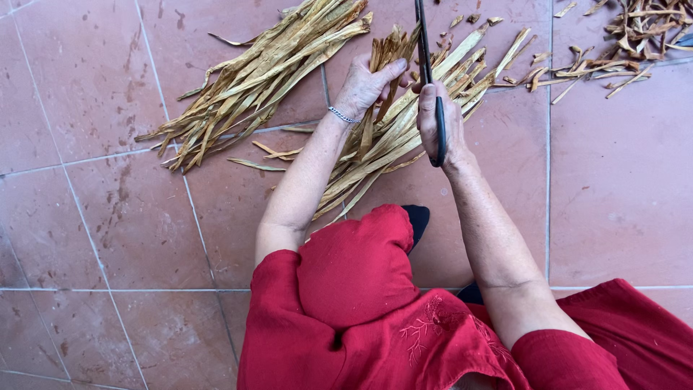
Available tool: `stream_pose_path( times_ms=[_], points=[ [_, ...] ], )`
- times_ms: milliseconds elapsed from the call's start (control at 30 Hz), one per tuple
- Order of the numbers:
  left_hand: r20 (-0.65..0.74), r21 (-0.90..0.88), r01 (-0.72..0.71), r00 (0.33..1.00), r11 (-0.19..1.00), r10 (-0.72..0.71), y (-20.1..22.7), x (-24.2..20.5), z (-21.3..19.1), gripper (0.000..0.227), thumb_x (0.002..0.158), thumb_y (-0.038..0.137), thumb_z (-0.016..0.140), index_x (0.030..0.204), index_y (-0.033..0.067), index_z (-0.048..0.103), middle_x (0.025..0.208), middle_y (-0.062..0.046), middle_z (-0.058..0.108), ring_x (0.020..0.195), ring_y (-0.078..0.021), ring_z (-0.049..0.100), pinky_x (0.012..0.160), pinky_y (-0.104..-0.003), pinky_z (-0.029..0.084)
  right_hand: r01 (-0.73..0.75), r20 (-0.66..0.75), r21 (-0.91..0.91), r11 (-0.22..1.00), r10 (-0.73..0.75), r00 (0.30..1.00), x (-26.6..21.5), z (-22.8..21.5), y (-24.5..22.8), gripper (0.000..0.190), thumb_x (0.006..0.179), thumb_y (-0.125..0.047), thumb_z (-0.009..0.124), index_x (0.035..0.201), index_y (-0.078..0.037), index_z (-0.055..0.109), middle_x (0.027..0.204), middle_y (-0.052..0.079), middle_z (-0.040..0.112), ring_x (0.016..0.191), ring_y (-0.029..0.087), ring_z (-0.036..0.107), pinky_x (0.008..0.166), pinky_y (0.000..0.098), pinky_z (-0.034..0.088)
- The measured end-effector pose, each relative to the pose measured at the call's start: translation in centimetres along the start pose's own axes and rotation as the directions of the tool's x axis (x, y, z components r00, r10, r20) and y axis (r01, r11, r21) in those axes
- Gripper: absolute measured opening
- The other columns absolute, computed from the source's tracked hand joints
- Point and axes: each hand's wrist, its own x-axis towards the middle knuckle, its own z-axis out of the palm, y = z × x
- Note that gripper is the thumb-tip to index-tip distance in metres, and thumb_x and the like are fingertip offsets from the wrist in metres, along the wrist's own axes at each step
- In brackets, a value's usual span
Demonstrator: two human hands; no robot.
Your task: The person sits on a tiled floor and uses scissors to cut a bundle of dried leaves into smaller pieces. After cutting, the person gathers the leaves into a neat bundle and dips the ends into a blue basin of water.
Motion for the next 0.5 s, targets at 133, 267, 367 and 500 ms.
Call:
stream_pose_path(
  times_ms=[133,267,367,500],
  points=[
    [0.028,0.079,-0.024,0.999,0.997,0.022,0.6,0.2,0.3,0.019,0.097,0.025,0.073,0.098,0.0060,0.075,0.080,-0.002,0.078,0.054,-0.0030,0.054,0.047,-0.020,0.043,-0.083,-0.073,0.108,0.991,0.091,0.993,0.0,-0.1,1.6,0.073,0.109,-0.064,0.026,0.124,-0.004,0.063,0.063,0.001,0.054,0.061,0.011,0.058,0.059,0.0303,0.047],
    [-0.020,0.083,-0.003,1.000,0.997,0.005,0.6,0.4,0.2,0.019,0.096,0.024,0.074,0.098,0.0055,0.074,0.078,-0.002,0.077,0.053,-0.0039,0.055,0.047,-0.020,0.043,-0.098,-0.030,0.400,0.911,0.120,0.992,0.9,-1.2,2.8,0.077,0.106,-0.068,0.027,0.139,-0.005,0.056,0.070,-0.004,0.053,0.061,0.006,0.049,0.056,0.0239,0.042],
    [-0.069,0.127,0.009,0.998,0.992,0.000,0.0,0.9,-0.2,0.017,0.096,0.024,0.074,0.096,0.0069,0.074,0.074,-0.002,0.077,0.053,-0.0046,0.056,0.048,-0.021,0.046,-0.085,-0.032,0.410,0.908,0.107,0.994,1.2,-1.7,4.0,0.087,0.104,-0.076,0.031,0.144,-0.002,0.055,0.075,-0.005,0.057,0.063,0.004,0.050,0.057,0.0213,0.044],
    [-0.123,0.427,-0.027,0.989,0.904,0.088,-2.1,3.1,-1.0,0.013,0.094,0.024,0.069,0.097,0.0119,0.073,0.075,-0.004,0.073,0.064,-0.0079,0.066,0.058,-0.030,0.052,-0.142,-0.184,0.547,0.825,0.283,0.941,2.3,-2.6,6.5,0.092,0.097,-0.082,0.033,0.131,0.000,0.061,0.068,-0.003,0.058,0.055,0.005,0.051,0.051,0.0213,0.042]
  ],
)
